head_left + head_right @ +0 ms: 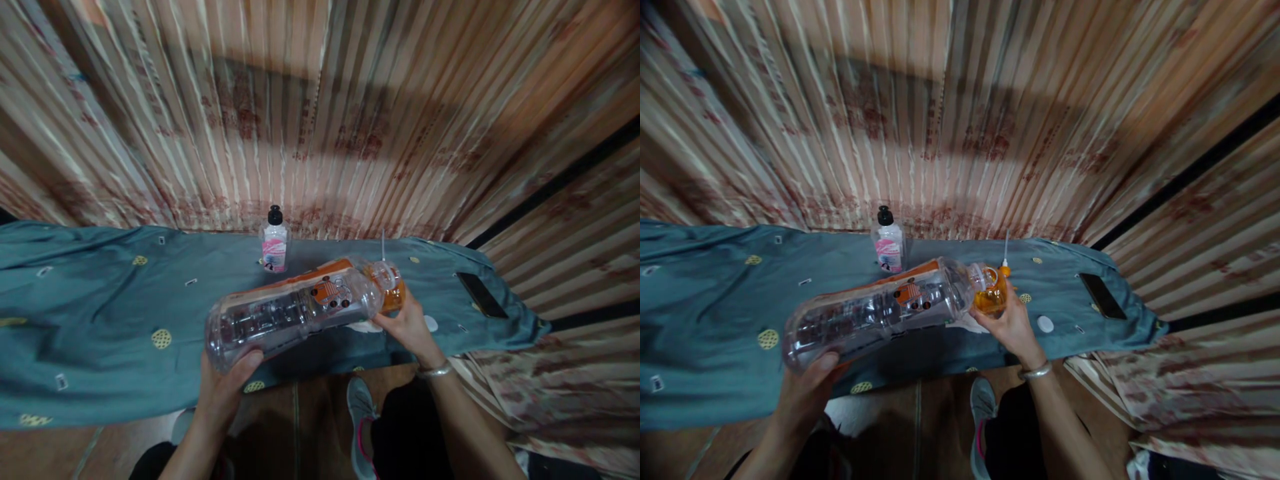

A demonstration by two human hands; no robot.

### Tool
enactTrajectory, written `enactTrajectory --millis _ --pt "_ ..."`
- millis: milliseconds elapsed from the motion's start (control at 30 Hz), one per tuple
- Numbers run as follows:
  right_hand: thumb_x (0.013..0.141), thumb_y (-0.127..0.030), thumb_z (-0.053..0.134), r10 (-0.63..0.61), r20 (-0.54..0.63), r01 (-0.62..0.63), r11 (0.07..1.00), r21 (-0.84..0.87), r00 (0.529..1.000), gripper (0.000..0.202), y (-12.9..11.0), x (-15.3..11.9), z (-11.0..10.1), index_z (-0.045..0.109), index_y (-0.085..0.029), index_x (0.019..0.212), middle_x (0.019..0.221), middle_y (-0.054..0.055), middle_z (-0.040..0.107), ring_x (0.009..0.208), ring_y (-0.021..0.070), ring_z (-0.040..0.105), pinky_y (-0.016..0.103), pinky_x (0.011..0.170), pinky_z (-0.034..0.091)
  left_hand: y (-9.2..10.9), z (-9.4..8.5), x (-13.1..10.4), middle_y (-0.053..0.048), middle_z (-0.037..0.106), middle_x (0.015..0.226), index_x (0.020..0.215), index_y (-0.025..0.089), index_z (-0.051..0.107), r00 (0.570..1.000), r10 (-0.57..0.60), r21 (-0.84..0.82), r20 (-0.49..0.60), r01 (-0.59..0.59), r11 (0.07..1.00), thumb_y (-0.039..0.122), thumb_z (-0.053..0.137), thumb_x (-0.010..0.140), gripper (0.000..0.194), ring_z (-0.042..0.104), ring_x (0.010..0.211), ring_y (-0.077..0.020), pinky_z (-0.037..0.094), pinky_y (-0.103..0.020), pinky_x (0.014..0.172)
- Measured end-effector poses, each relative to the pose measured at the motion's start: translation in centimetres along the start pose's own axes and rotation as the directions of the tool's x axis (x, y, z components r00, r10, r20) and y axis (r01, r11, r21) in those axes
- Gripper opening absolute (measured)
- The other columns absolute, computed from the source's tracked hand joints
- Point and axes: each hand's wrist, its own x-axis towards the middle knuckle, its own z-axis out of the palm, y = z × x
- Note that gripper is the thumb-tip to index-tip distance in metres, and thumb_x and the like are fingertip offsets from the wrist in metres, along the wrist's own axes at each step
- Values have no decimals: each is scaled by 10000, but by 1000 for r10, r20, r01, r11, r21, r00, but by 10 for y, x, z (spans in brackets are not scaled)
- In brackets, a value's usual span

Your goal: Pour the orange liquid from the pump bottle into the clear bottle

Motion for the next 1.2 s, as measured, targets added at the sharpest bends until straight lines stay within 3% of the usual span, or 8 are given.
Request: enactTrajectory --millis 200,400,600,933,1200 --pt "724 -536 841 -6 -4 5 999 -42 1000 779 -2 -2 2 595 -176 1370 1221 145 788 1109 357 763 500 997 602 5 4 -4 -48 764 905 1063 255 747 993 96 -40 -64 -99 994 513 897 642 517 733 1020 -326 593 -414 950" --pt "715 -537 842 -9 -1 9 998 -57 1000 837 0 -2 5 567 -161 1412 1273 173 765 1146 375 748 541 1042 578 1 -7 4 -52 751 846 1096 244 745 972 235 -6 0 -235 972 475 866 680 490 743 825 -309 632 -401 770" --pt "707 -512 855 -17 9 18 997 -70 1000 878 1 -2 7 544 -161 1449 1329 181 739 1217 379 717 544 1087 552 3 -9 4 -46 733 766 1139 219 725 979 189 -12 77 -188 982 480 836 704 519 676 549 -251 592 -367 508" --pt "711 -500 855 -20 21 21 998 -54 1000 868 0 -2 8 533 -181 1451 1323 168 742 1191 367 730 536 1067 565 2 -12 4 -19 693 671 1149 223 728 982 179 -14 61 -179 984 482 841 699 532 616 487 -229 554 -355 485" --pt "714 -534 837 -4 23 5 998 -69 1000 891 0 -2 8 522 -167 1462 1314 183 743 1183 375 733 566 1060 565 4 -12 6 -33 714 749 1116 229 726 974 209 -28 86 -207 978 470 833 731 466 656 585 -225 594 -339 550"
